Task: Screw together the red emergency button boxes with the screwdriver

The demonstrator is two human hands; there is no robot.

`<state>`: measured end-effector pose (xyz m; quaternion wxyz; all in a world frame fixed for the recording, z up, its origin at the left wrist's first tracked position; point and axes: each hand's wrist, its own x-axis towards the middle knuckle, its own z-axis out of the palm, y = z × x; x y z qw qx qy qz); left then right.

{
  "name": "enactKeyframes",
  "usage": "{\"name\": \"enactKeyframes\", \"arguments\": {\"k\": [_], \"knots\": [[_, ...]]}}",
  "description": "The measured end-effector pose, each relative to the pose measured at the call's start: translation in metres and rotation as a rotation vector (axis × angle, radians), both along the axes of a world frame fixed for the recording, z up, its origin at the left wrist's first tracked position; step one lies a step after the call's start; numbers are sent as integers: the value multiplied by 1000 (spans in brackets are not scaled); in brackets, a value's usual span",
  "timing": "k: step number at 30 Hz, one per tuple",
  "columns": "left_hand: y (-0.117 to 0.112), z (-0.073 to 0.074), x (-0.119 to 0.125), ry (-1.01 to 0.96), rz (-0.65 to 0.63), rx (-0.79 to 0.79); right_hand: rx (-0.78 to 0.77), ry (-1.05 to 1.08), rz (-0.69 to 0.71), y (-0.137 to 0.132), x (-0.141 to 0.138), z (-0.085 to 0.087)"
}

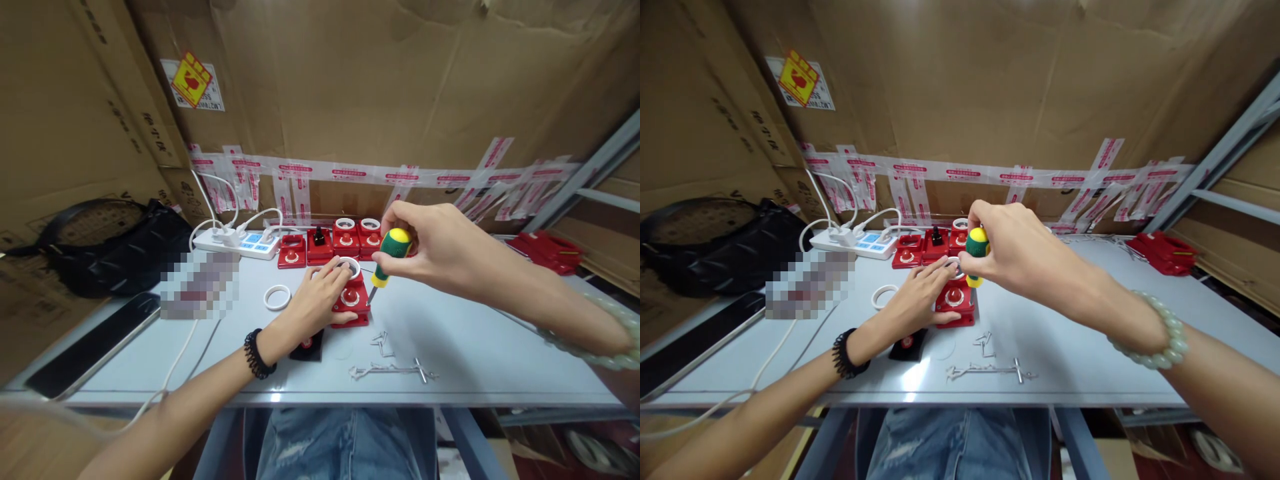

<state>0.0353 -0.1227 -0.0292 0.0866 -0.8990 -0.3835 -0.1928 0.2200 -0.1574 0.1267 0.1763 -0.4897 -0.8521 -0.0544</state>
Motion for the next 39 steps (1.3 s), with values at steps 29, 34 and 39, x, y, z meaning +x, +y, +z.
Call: {"name": "enactKeyframes", "arguments": {"k": [29, 34, 39], "knots": [[-23, 1, 41, 16, -274, 19, 22, 196, -137, -28, 47, 0], [-24, 6, 36, -14, -252, 44, 31, 245, -116, -25, 51, -3], [-10, 25, 3, -168, -116, -27, 97, 342, -18, -19, 41, -4]]}}
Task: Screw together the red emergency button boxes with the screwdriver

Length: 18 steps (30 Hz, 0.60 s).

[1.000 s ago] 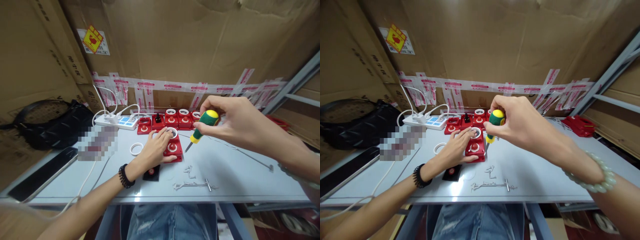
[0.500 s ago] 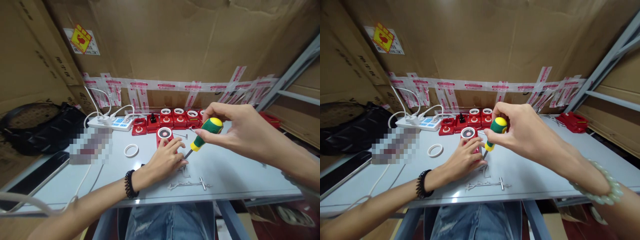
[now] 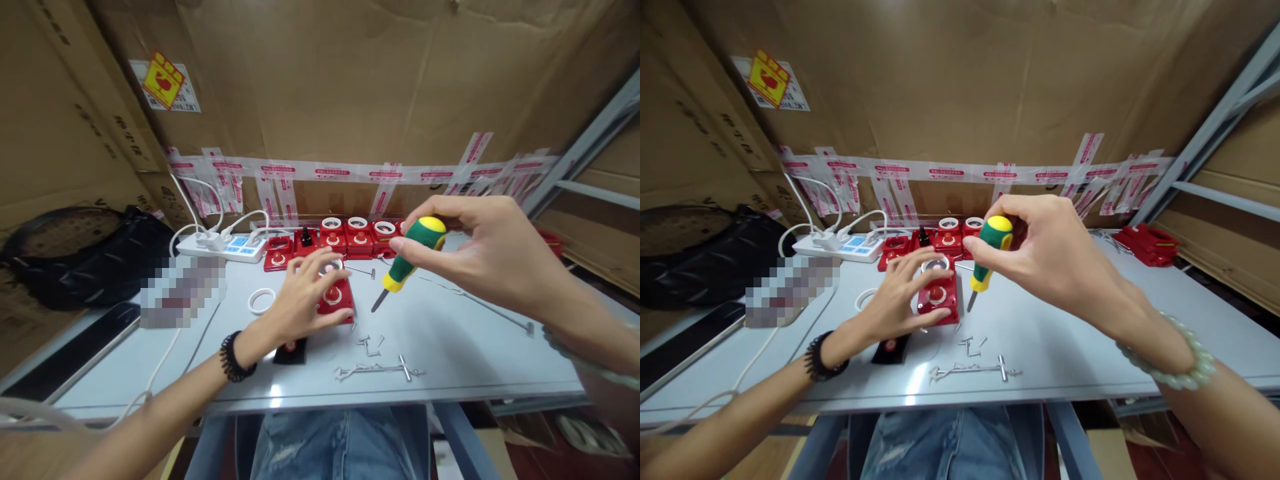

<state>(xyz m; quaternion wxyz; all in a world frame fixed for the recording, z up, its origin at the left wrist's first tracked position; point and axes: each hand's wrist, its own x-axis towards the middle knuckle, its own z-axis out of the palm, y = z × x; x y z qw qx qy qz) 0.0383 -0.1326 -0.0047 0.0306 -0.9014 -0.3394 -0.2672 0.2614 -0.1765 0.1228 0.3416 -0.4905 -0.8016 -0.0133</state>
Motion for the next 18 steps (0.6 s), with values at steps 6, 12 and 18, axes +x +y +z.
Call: {"name": "enactKeyframes", "arguments": {"k": [6, 12, 18], "knots": [[26, -11, -34, 4, -42, -373, 60, 130, 127, 19, -34, -10], [33, -30, -27, -175, -74, -347, 86, 165, 206, 38, -57, -32], [33, -34, -20, -243, -63, -300, 106, 123, 208, 43, -64, -40]]}}
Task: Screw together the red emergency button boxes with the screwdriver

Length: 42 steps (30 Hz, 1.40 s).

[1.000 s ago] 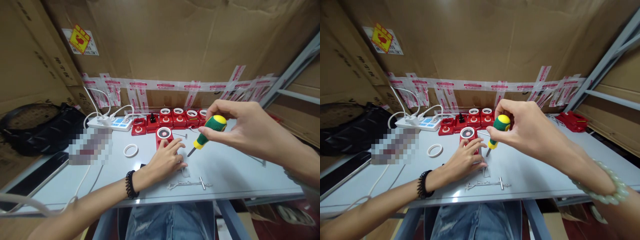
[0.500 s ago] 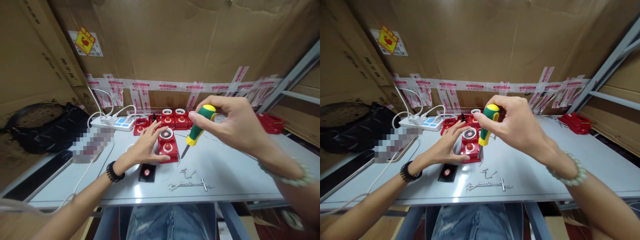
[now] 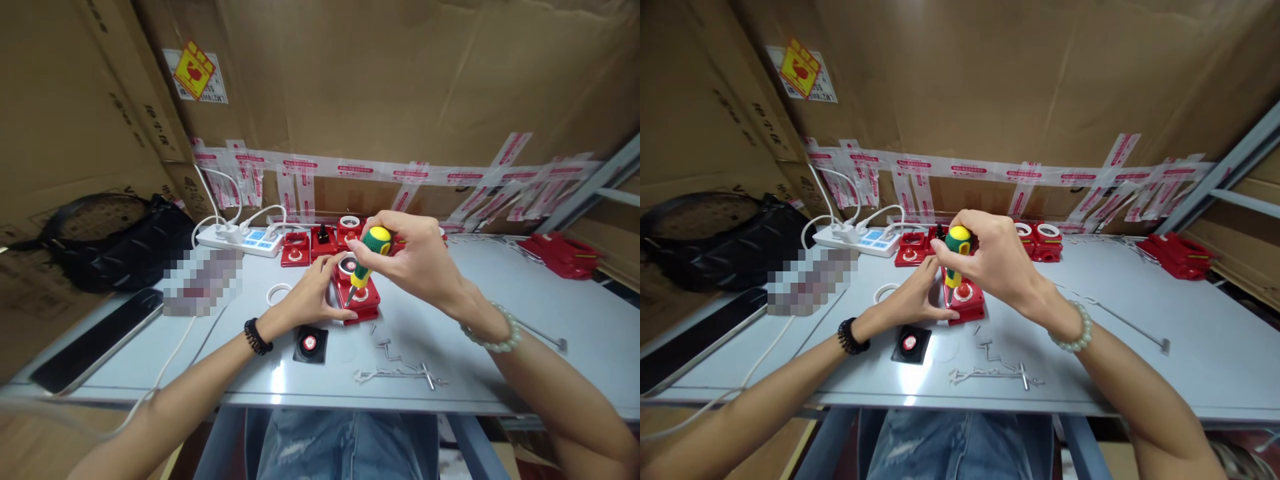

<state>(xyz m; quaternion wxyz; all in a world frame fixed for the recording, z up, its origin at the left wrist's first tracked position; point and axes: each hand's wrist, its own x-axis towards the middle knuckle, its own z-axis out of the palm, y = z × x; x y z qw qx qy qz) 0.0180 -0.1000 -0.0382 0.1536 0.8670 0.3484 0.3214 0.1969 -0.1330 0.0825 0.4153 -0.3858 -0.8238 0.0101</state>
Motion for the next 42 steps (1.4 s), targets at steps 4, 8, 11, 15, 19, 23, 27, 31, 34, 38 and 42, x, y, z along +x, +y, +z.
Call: {"name": "enactKeyframes", "arguments": {"k": [4, 8, 11, 15, 19, 23, 27, 31, 34, 38, 42], "knots": [[1, -1, 0, -7, -10, -1, 4, -25, 3, 1, 0, -2], [2, -2, -1, 8, -12, 2, 26, -107, -32, 1, -2, -1], [2, -2, -1, 26, -11, 3, 45, -321, -164, -4, -7, 3], [3, -2, -1, 41, -10, -1, 101, -591, -371, -16, -13, 11], [3, -1, -1, 28, -24, 7, 18, -663, -132, -26, -5, 22], [1, 1, -1, 35, -27, -13, -4, -735, -8, -27, 5, 28], [1, 0, 0, 42, -6, -11, 32, -782, -325, -22, -2, 27], [1, -1, 0, 27, -15, -17, -7, -735, -256, -20, -7, 27], [1, -1, 0, 5, -31, -33, -32, -717, -26, -23, -3, 31], [0, 1, 0, 10, -17, -57, -54, -770, -131, -24, -7, 33], [0, 2, 1, 52, 1, -74, 23, -762, -434, -19, -19, 28]]}}
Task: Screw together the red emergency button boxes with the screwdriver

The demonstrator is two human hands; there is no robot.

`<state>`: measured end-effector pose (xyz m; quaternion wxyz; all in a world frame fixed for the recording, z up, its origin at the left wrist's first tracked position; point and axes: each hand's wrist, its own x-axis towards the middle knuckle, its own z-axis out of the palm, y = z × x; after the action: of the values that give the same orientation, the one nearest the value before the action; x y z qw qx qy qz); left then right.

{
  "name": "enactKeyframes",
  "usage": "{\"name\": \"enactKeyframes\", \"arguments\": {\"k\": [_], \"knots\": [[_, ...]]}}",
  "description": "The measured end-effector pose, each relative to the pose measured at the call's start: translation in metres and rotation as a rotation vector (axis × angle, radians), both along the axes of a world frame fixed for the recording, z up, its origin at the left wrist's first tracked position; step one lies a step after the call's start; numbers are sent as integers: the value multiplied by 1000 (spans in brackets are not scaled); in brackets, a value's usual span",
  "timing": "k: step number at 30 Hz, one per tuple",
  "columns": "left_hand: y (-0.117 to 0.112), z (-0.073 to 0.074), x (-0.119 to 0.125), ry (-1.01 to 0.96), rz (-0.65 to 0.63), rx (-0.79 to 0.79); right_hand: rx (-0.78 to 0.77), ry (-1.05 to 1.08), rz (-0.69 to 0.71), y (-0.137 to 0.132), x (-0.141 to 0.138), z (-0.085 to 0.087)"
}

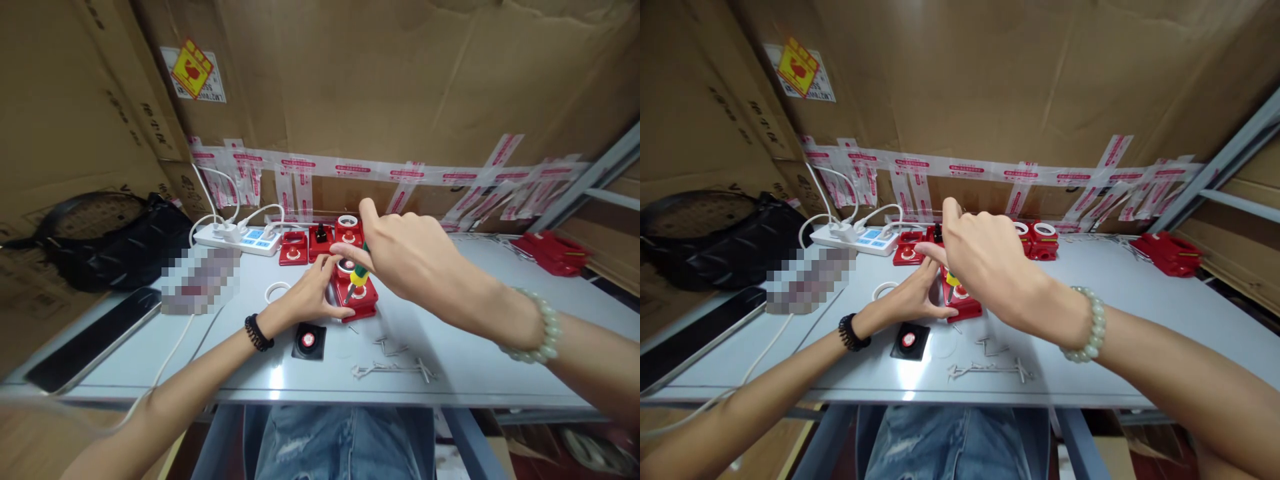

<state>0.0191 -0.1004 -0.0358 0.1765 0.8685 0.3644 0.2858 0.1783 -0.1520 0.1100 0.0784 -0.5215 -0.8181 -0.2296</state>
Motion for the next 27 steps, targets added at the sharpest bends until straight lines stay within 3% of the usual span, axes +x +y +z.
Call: {"name": "enactKeyframes", "arguments": {"k": [3, 8, 11, 17, 21, 27], "knots": [[0, 0, 0, 41, 4, 4, 21, 0, -22, 3, -2, -2], [1, -2, 1, 83, 36, 44, -147, 62, 268, -1, 6, 4], [1, -3, 1, 73, 31, 38, -255, 70, 354, -5, 9, 9], [0, -4, 2, 95, 60, 95, -270, 70, 276, -8, 4, 11], [0, -4, 3, 198, 42, 190, -241, 63, 296, -5, 5, 7], [1, 13, 2, 228, -7, 210, -216, 90, 294, -3, 5, 6]]}}
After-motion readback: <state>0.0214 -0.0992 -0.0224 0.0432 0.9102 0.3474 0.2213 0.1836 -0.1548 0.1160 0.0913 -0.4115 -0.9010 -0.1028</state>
